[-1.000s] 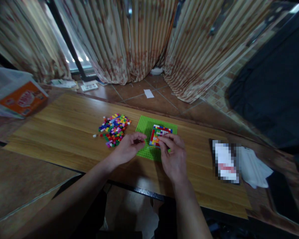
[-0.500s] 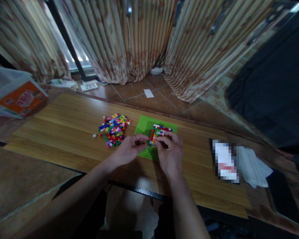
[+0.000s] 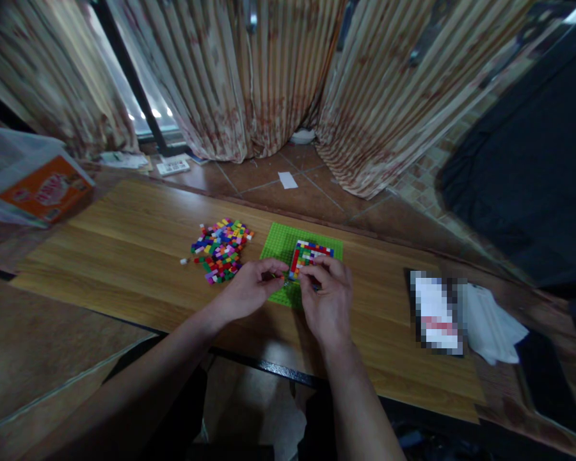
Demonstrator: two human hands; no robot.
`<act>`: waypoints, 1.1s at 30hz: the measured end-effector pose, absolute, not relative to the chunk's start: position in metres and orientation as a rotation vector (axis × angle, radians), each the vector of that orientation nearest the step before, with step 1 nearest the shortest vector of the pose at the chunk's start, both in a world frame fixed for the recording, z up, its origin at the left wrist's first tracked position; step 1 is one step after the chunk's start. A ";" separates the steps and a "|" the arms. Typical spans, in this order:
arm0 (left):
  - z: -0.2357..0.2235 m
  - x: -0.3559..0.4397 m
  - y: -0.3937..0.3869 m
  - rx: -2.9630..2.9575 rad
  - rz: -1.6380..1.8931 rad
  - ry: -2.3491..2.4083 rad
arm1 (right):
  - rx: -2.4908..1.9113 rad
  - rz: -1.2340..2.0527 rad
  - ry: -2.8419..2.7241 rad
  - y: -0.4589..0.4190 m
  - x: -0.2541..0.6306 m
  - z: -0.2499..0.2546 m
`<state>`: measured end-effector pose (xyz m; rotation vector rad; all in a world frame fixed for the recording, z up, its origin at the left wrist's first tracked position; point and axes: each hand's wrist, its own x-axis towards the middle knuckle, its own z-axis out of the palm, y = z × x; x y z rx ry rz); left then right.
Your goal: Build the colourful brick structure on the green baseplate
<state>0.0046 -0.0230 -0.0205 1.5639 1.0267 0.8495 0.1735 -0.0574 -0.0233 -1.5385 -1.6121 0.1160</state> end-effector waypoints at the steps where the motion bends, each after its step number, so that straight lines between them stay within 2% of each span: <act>1: -0.021 0.005 -0.023 1.562 0.850 1.025 | -1.536 0.118 -1.614 -0.057 0.174 -0.023; 17: -0.022 0.011 -0.021 1.387 0.976 0.992 | -1.548 0.094 -1.664 -0.056 0.175 -0.025; 33: -0.022 0.021 -0.023 1.735 1.098 1.040 | -1.513 0.126 -1.632 -0.057 0.175 -0.025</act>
